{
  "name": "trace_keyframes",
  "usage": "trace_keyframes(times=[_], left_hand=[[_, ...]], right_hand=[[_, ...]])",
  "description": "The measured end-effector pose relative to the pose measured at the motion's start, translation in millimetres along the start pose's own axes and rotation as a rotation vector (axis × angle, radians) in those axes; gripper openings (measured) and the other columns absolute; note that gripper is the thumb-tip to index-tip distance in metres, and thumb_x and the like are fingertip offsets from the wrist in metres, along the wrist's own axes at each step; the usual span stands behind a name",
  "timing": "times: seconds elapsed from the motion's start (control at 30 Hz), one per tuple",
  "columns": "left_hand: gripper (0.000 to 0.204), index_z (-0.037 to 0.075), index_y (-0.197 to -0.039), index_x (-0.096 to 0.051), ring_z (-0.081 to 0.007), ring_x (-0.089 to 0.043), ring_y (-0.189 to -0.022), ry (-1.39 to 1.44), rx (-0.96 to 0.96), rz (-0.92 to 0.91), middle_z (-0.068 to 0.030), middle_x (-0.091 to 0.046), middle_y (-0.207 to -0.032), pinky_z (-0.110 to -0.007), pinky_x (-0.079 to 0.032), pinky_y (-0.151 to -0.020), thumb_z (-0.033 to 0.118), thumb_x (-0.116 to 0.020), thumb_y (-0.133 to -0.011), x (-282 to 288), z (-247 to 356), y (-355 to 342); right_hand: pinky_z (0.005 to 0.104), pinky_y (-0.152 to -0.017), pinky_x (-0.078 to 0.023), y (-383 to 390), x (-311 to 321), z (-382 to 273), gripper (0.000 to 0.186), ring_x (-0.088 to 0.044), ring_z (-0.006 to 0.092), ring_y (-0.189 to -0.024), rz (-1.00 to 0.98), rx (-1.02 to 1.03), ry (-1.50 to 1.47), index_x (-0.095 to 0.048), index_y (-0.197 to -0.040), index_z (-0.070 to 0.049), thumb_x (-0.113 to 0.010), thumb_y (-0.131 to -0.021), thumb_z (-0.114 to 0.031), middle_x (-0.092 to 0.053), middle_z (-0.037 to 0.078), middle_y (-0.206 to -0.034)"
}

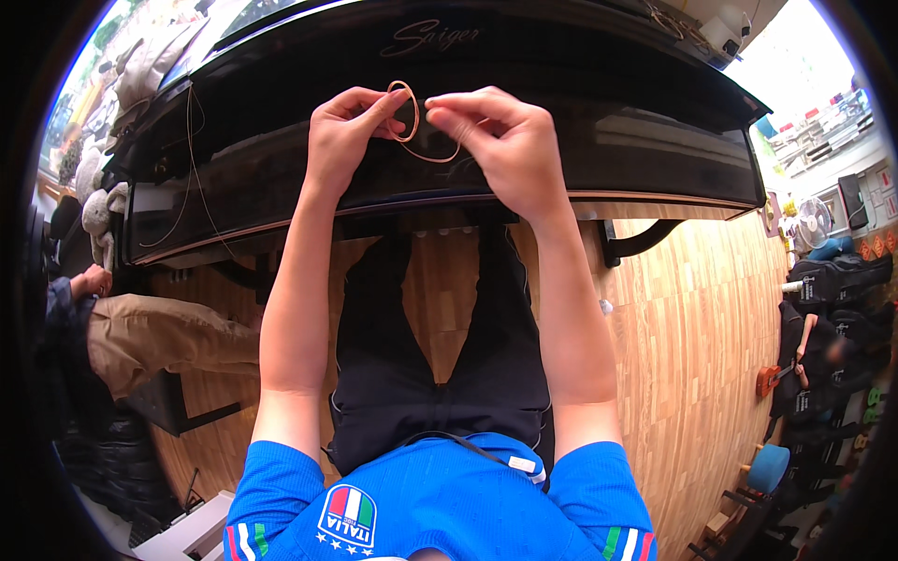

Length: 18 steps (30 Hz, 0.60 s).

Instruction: The person repeatedly bends and shapes a thin copper wire into circular loops using both hands. They form a loop, place it on the piano surface, then pick up the wire again to form another loop, repeating this cycle throughout the clip.

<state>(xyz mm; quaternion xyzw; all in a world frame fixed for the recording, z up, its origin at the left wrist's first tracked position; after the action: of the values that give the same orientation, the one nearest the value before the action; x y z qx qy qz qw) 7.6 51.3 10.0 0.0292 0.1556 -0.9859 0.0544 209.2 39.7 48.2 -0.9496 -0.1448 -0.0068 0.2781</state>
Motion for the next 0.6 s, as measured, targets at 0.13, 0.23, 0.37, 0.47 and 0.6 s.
trace_keyframes(times=[0.13,0.23,0.37,0.47,0.6], left_hand=[[0.020,0.000,-0.097,-0.074,-0.0100,-0.069,-0.070,-0.034,-0.024,-0.017,-0.0063,-0.073,-0.081,-0.023,-0.057,-0.065,0.018,-0.077,-0.089,-1.3,-2.4,0.9],[0.019,0.000,-0.097,-0.074,-0.0098,-0.069,-0.070,-0.024,-0.041,-0.036,-0.0062,-0.073,-0.082,-0.023,-0.056,-0.065,0.017,-0.077,-0.089,-1.8,-3.3,1.1],[0.018,0.001,-0.097,-0.075,-0.0096,-0.069,-0.070,-0.026,-0.051,-0.042,-0.0060,-0.073,-0.083,-0.022,-0.056,-0.064,0.017,-0.077,-0.089,-2.4,1.1,3.7],[0.017,0.001,-0.097,-0.075,-0.0094,-0.069,-0.070,-0.051,-0.046,-0.050,-0.0056,-0.073,-0.083,-0.021,-0.055,-0.064,0.017,-0.076,-0.090,-3.7,4.7,4.0],[0.016,0.002,-0.097,-0.076,-0.0091,-0.068,-0.069,-0.073,-0.045,-0.094,-0.0049,-0.072,-0.081,-0.021,-0.054,-0.063,0.017,-0.076,-0.090,-3.8,2.3,4.7]], right_hand=[[0.0200,-0.064,-0.051,2.7,-15.6,-1.1,0.038,-0.063,0.0063,-0.068,-0.045,-0.187,-0.004,-0.068,-0.119,0.002,-0.079,-0.086,-0.014,-0.071,0.004,-0.082],[0.0202,-0.062,-0.051,2.3,-17.7,10.2,0.045,-0.062,0.0060,-0.066,-0.066,-0.295,-0.006,-0.063,-0.123,0.008,-0.079,-0.087,-0.015,-0.070,0.004,-0.081],[0.0204,-0.062,-0.050,-1.4,-16.0,23.5,0.040,-0.061,0.0065,-0.064,-0.086,-0.378,-0.018,-0.064,-0.122,0.007,-0.075,-0.090,-0.014,-0.069,0.004,-0.080],[0.0203,-0.062,-0.050,-1.3,-12.1,26.8,0.038,-0.061,0.0065,-0.064,-0.052,-0.410,-0.016,-0.065,-0.120,0.007,-0.074,-0.090,-0.014,-0.069,0.003,-0.080],[0.0207,-0.064,-0.053,0.9,-10.9,43.9,0.028,-0.062,0.0068,-0.067,-0.063,-0.489,-0.196,-0.067,-0.111,0.004,-0.073,-0.092,-0.015,-0.069,0.003,-0.084]])
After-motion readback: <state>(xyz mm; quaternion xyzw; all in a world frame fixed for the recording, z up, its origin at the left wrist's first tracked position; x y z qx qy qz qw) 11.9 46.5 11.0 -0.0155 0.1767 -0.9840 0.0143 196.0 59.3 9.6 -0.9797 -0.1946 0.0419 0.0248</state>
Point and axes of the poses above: each hand's wrist, its own y-axis away from the middle knuckle, its own x-axis out of the back of the hand, z = x × y, the point moved 5 cm from there along -y, towards the middle knuckle
